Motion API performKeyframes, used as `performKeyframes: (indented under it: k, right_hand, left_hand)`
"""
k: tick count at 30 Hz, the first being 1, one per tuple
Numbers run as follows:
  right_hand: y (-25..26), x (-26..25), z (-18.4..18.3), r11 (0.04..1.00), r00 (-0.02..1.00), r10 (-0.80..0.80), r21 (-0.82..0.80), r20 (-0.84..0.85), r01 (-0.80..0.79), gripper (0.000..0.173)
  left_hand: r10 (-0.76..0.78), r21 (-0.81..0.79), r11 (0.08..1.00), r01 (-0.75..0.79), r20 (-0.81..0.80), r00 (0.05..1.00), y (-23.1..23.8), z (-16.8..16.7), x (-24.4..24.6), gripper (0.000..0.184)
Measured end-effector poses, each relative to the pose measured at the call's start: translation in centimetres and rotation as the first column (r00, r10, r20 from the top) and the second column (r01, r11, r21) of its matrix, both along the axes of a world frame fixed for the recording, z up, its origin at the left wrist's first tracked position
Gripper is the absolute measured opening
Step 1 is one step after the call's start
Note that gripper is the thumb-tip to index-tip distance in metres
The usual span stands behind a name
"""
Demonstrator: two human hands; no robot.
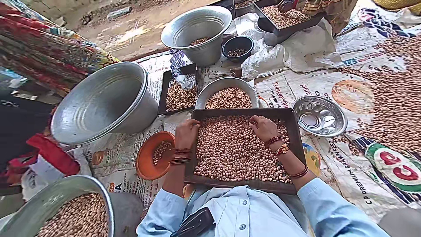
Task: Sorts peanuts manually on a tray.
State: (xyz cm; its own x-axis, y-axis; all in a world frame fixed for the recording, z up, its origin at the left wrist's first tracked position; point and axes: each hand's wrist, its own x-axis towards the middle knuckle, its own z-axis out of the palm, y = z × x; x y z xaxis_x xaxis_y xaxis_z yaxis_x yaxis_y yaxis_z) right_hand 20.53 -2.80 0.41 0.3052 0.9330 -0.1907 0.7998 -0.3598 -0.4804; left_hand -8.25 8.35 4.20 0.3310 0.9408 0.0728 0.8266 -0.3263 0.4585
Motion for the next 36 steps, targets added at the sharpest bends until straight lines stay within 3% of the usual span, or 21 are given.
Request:
performKeyframes:
  k: [3, 5, 7, 10, 13, 16, 18, 20, 24, 28, 30, 33, 36]
  right_hand:
    - [0.1, 0.0, -0.4, 1.000, 1.000, -0.001, -0.011, 0.024, 0.002, 0.032]
    - [0.1, -0.1, -0.7, 1.000, 0.999, 0.001, 0.002, 0.032, -0.001, 0.031]
    - [0.1, -0.2, -0.8, 1.000, 1.000, 0.001, 0.003, 0.026, -0.001, 0.031]
    - [0.0, 0.0, -0.7, 1.000, 0.998, -0.014, -0.009, -0.067, 0.013, 0.031]
    - [-1.1, 0.9, -0.6, 0.997, 0.965, -0.039, 0.053, -0.260, 0.054, 0.025]
    - [-2.8, 1.8, -0.9, 0.961, 0.771, -0.069, 0.166, -0.633, 0.222, 0.012]
    - [-3.4, 1.4, -0.6, 0.942, 0.669, -0.086, 0.158, -0.738, 0.296, 0.009]
    - [-3.2, 0.7, -0.1, 0.964, 0.740, -0.076, 0.139, -0.669, 0.225, 0.014]
    - [-1.2, -2.5, 0.2, 0.989, 0.944, 0.098, 0.140, -0.315, -0.056, 0.023]
    - [0.9, -5.1, -0.1, 0.969, 0.967, 0.242, 0.065, -0.078, -0.237, 0.030]
    - [1.4, -5.7, -0.4, 0.967, 0.967, 0.253, 0.019, -0.029, -0.253, 0.032]
    - [1.5, -5.9, -0.9, 0.966, 0.966, 0.258, 0.033, -0.007, -0.258, 0.032]
    - [1.4, -5.6, -1.4, 0.962, 0.963, 0.269, 0.052, -0.034, -0.267, 0.032]
  left_hand:
    - [0.235, 0.073, 0.971, -0.226, -0.168, 0.957, 1.1, 1.2, -6.0, 0.021]
    - [0.262, 0.123, 0.962, -0.244, -0.169, 0.950, 1.2, 1.2, -7.6, 0.021]
    - [0.145, 0.161, 0.979, -0.128, -0.095, 0.985, 0.9, 0.7, -6.6, 0.020]
    - [-0.123, 0.079, 0.990, 0.120, 0.038, 0.992, -0.2, -0.7, -1.6, 0.016]
    - [-0.269, -0.020, 0.963, 0.269, 0.011, 0.963, -1.2, -2.3, 3.3, 0.017]
    - [-0.322, -0.078, 0.946, 0.315, -0.098, 0.942, -1.5, -3.4, 6.0, 0.022]
    - [-0.332, -0.088, 0.943, 0.322, -0.142, 0.933, -1.4, -4.1, 6.7, 0.022]
    - [-0.331, -0.100, 0.943, 0.318, -0.168, 0.929, -1.4, -4.5, 7.1, 0.022]
    - [-0.320, -0.143, 0.943, 0.302, -0.133, 0.938, -1.2, -4.5, 6.9, 0.023]
    - [-0.208, -0.162, 0.960, 0.229, 0.137, 0.968, -0.7, -4.3, 4.8, 0.021]
    - [-0.237, -0.164, 0.950, 0.266, 0.178, 0.955, -0.9, -4.2, 4.1, 0.020]
    - [-0.370, -0.136, 0.910, 0.393, 0.167, 0.914, -2.3, -4.4, 4.5, 0.019]
    - [-0.427, -0.165, 0.891, 0.423, 0.012, 0.904, -3.7, -4.6, 5.6, 0.022]
